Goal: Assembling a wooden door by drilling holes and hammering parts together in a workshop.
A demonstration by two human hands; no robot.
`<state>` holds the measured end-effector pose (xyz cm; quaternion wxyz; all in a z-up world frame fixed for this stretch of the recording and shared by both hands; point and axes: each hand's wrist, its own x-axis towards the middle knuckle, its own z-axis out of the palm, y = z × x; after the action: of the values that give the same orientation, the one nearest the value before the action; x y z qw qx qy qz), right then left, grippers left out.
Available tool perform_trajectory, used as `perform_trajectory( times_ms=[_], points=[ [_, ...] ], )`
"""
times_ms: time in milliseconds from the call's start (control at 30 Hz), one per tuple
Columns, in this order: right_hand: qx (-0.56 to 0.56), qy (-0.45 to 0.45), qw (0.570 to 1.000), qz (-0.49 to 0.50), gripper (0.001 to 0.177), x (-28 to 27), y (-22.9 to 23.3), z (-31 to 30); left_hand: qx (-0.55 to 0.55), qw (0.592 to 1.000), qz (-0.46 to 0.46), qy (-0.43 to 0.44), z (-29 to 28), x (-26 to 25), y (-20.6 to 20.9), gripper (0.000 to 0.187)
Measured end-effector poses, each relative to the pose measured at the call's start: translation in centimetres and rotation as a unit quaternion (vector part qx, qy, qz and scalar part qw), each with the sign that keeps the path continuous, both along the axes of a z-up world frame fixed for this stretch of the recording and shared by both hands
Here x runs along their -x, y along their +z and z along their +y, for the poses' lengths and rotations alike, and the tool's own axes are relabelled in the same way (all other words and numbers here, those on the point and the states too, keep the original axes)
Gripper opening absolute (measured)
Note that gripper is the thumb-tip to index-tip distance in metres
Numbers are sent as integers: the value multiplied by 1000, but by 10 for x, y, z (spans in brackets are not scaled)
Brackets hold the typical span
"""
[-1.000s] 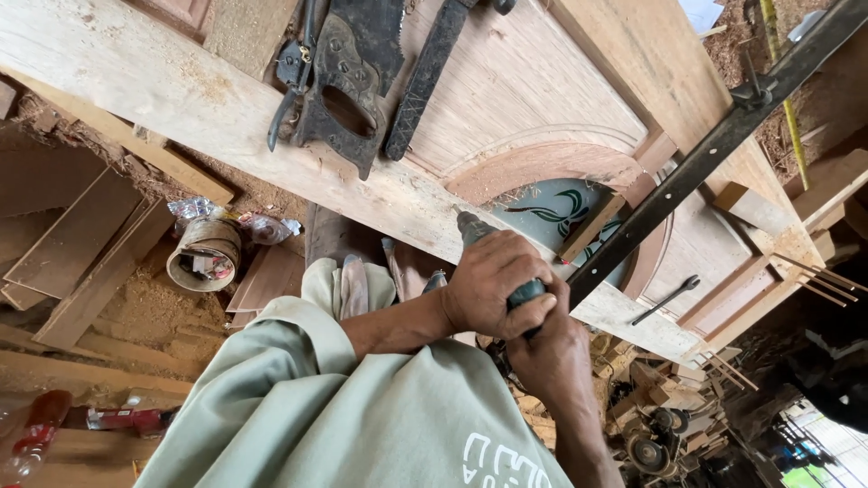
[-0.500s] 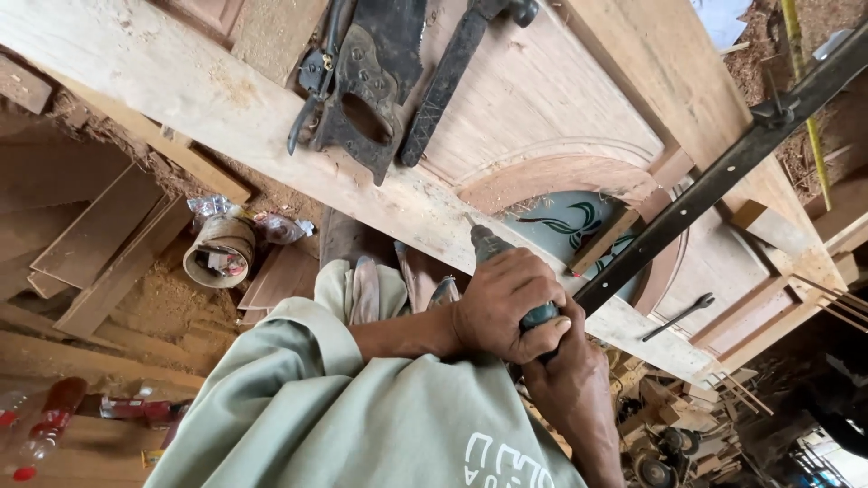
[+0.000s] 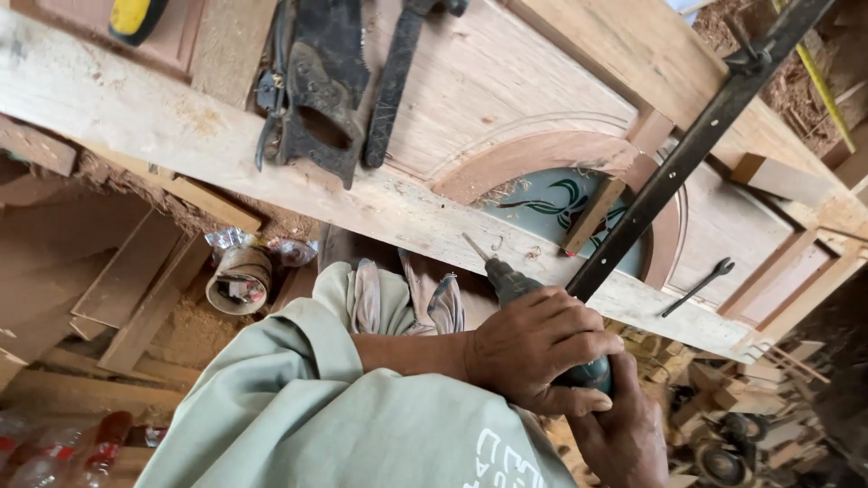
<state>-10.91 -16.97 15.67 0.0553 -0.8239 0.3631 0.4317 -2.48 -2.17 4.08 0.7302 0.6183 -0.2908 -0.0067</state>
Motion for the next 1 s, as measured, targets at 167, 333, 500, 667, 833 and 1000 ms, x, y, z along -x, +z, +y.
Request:
perform_trajectory(
  times_ms=[167, 333, 500, 667, 833, 1000],
  points=[
    [31, -133, 989, -50, 90, 60, 9, -42, -11, 995, 4, -103, -42, 22, 15, 59],
    [27, -190, 974, -124, 80, 133, 32, -79, 25, 976, -16, -215, -118, 41, 44, 54],
    [90, -267, 944, -173, 77, 180, 52, -119, 39, 944, -16, -327, -212, 87, 58, 56],
    [75, -285, 933, -209, 80, 220, 44, -181, 16, 928, 9, -373, -289, 145, 47, 56],
    [86, -301, 927, -205, 78, 228, 20, -232, -20, 943, 28, -330, -350, 178, 29, 52],
    [64, -311, 925, -208, 79, 234, 2, -265, -44, 950, 19, -308, -384, 183, 18, 48]
  ],
)
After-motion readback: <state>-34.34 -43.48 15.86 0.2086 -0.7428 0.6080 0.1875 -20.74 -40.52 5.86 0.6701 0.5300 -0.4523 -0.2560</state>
